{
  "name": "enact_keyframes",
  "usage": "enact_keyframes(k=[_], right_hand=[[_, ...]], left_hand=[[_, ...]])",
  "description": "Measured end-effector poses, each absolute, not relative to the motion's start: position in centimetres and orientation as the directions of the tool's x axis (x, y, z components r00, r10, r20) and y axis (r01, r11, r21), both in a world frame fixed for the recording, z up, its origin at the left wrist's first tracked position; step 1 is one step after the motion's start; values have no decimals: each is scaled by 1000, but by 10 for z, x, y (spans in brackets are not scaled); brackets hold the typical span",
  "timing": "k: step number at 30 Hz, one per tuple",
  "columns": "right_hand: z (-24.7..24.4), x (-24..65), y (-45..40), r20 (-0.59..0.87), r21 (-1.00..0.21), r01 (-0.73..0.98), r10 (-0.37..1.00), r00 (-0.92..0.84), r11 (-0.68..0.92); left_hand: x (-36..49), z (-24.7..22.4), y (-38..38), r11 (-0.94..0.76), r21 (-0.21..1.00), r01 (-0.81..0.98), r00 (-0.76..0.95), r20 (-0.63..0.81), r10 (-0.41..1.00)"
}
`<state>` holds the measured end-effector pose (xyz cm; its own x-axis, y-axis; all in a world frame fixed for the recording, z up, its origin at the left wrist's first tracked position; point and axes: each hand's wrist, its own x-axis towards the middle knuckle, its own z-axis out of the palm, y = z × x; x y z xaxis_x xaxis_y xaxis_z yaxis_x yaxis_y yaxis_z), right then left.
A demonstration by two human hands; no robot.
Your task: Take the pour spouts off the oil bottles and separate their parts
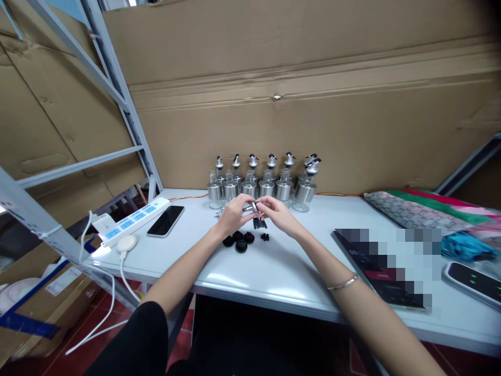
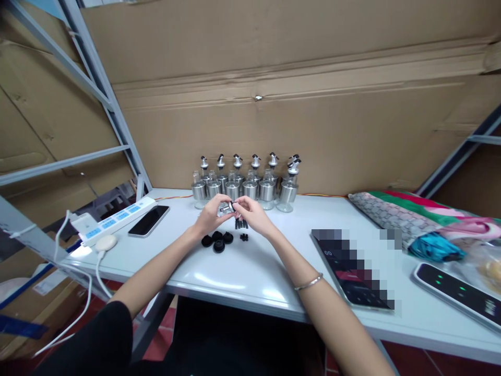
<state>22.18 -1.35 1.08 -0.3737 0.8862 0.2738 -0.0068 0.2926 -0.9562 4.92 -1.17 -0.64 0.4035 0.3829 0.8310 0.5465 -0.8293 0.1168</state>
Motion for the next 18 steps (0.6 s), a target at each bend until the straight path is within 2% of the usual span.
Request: enact_keyframes(k=[6, 12, 18], right_hand=[[10, 222, -12, 328, -926, 72, 884, -334, 371], [10, 220, -15, 239, -963, 44, 915, -324, 267], [11, 216, -17, 267, -958, 19, 918, -294, 285]], left_hand=[[50, -6, -12, -848, 90, 522, 406, 848, 340], [50, -9, -10, -871, 146, 469, 455, 805, 380], [51, -6, -12, -864, 205, 460, 440, 792, 423]])
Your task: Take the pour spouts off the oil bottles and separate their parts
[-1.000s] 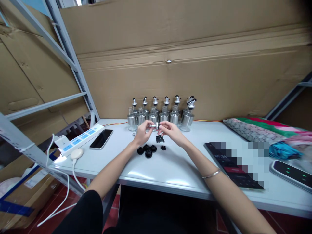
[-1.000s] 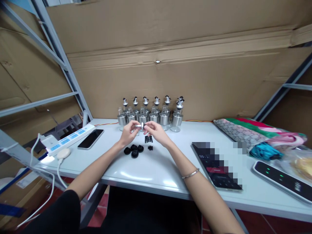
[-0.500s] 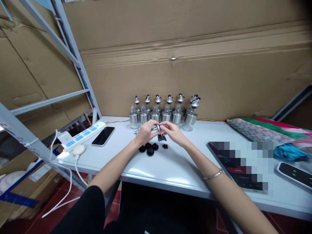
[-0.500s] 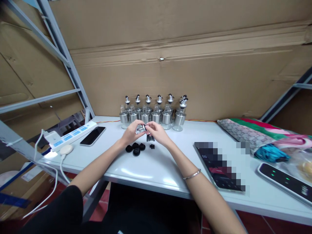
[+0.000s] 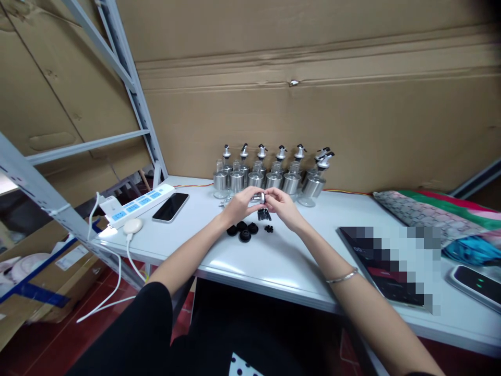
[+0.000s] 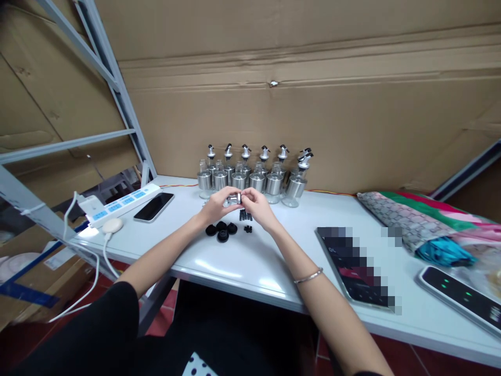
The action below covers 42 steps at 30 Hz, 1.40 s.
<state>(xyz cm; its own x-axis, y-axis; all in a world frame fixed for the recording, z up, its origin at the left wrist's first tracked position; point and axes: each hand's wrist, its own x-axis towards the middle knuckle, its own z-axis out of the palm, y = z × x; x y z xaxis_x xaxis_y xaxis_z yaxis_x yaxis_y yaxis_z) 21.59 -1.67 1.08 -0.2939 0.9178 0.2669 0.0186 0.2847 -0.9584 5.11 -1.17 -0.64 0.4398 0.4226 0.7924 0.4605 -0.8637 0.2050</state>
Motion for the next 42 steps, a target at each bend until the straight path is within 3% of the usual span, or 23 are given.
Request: enact_keyframes(k=[6, 10, 14, 18, 21, 27, 31, 33, 36, 39, 42], right_hand=[[8, 215, -14, 384, -914, 17, 880, -281, 405], [6, 217, -12, 423, -893, 32, 862, -280, 449], [9, 219, -15, 404, -894, 59, 856, -322, 444], [14, 219, -21, 430, -855, 142, 835, -343, 499], [15, 217, -25, 478, -803, 197, 806, -349, 562], [14, 215, -30, 615, -538, 407, 674, -410, 738], [14, 216, -27, 693, -272, 423, 481, -537, 864], [13, 217, -26, 698, -208, 417, 433, -570, 885], [12, 220, -23, 729, -297, 396, 474, -493, 869], [10, 223, -21, 669, -563, 339, 656, -349, 754], [8, 224, -18, 530, -766, 260, 807, -261, 587]], left_hand=[[48, -5, -9, -865, 220, 450, 458, 775, 436], [45, -2, -7, -862, 296, 412, 464, 746, 478], [41, 5, -8, -802, 497, 332, 453, 661, 598], [37, 12, -8, -637, 741, 213, 452, 503, 736], [32, 17, -9, -510, 848, 146, 478, 391, 786], [24, 24, -9, -413, 893, 181, 514, 272, 813], [22, 24, -7, -424, 889, 172, 510, 288, 811], [24, 23, -7, -440, 885, 153, 501, 314, 807], [30, 19, -8, -485, 867, 110, 463, 387, 797], [39, 13, -9, -585, 801, 128, 406, 496, 768], [45, 7, -11, -728, 653, 211, 378, 632, 676]])
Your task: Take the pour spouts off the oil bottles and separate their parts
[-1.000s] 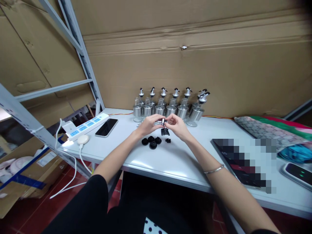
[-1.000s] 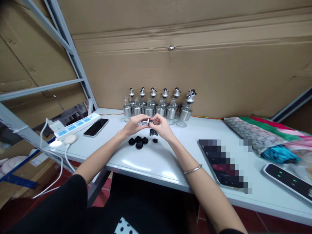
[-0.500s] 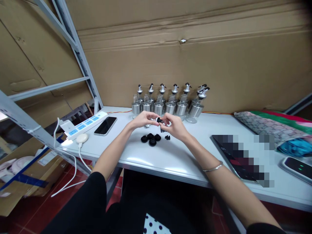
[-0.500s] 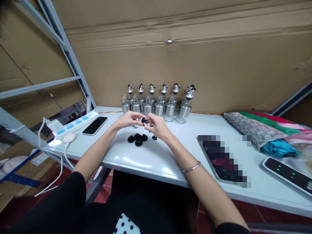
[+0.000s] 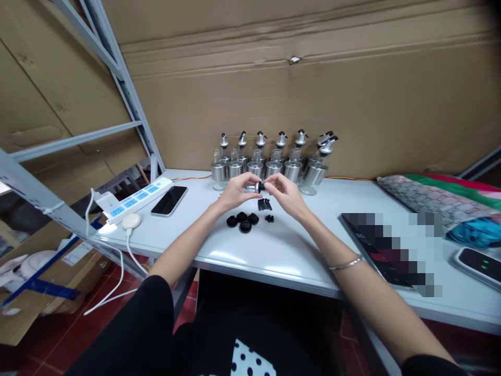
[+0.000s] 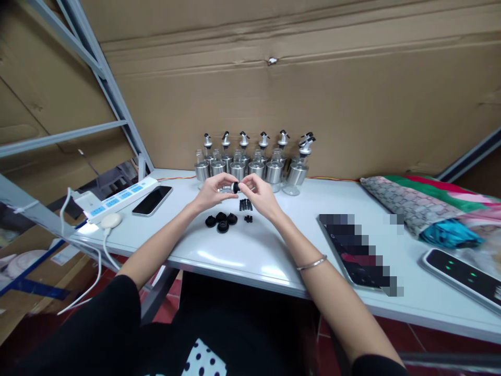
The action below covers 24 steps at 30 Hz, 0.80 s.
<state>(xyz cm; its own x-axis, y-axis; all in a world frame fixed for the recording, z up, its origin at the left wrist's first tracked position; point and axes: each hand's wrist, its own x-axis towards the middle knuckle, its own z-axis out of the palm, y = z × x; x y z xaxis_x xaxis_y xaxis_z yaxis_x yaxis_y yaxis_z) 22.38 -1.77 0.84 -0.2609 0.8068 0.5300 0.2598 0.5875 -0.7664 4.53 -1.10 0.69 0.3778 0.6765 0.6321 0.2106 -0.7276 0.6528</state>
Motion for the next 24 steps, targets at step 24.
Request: enact_keyframes(k=[24], right_hand=[[9, 227, -17, 701, -266, 456, 495, -514, 849]], left_hand=[[33, 20, -10, -707, 625, 331, 507, 514, 692]])
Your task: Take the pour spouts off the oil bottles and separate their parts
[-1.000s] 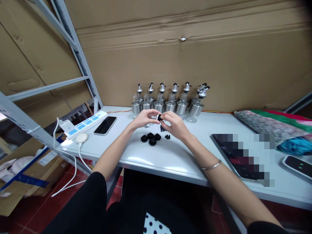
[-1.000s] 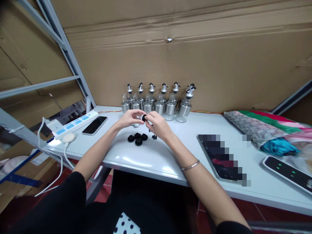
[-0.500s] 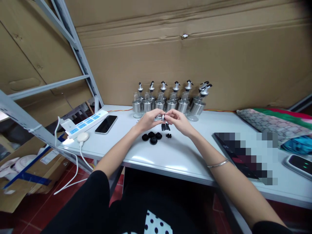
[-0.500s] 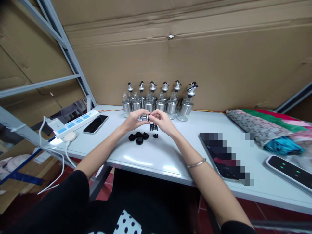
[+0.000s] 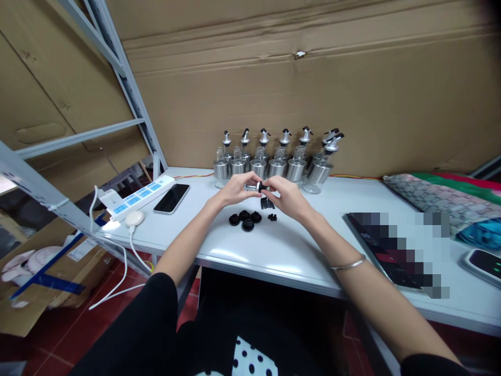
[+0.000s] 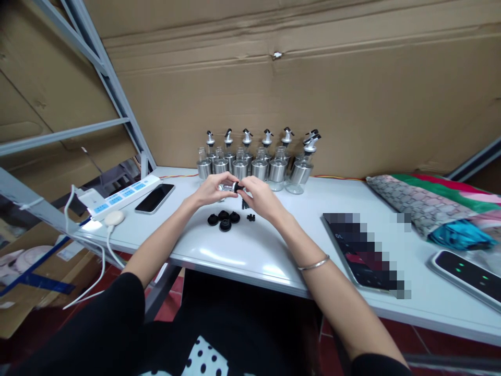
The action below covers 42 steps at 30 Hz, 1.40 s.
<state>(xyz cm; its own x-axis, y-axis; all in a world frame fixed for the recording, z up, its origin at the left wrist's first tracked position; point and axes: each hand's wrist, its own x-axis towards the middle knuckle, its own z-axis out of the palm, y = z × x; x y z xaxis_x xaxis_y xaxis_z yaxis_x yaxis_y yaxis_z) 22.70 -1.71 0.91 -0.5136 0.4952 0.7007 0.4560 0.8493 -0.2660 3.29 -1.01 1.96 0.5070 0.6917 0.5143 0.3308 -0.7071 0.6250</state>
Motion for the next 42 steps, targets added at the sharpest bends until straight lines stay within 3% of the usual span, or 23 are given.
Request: enact_keyframes(k=[5, 8, 10, 12, 16, 19, 22, 30, 37, 42], right_hand=[[9, 226, -14, 707, -22, 465, 343, -618, 885], [9, 227, -13, 716, -17, 492, 354, -601, 871], [7, 228, -13, 736, -145, 488, 423, -528, 861], [5, 230, -12, 718, -364, 448, 553, -423, 816], [2, 230, -9, 518, -742, 307, 800, -301, 596], [1, 228, -8, 376, -862, 199, 850, -368, 467], [2, 227, -7, 341, -895, 140, 853, -395, 423], [2, 229, -3, 428, -811, 205, 794, -433, 548], [12, 228, -13, 573, -535, 420, 680, -457, 733], [10, 227, -13, 659, -378, 449, 576, -483, 810]], left_hand=[[30, 18, -6, -684, 654, 323, 494, 500, 711], [29, 14, -5, -703, 615, 356, 481, 525, 702], [30, 10, -4, -752, 531, 391, 480, 580, 658], [33, 5, -4, -798, 425, 428, 494, 629, 600], [41, -1, -9, -836, 273, 475, 531, 669, 520], [45, -2, -13, -846, 217, 487, 566, 659, 495], [44, -1, -12, -839, 237, 490, 575, 635, 516], [36, 4, -4, -792, 434, 430, 535, 584, 611], [34, 10, -4, -731, 554, 399, 512, 526, 679], [31, 13, -6, -668, 613, 422, 474, 479, 739]])
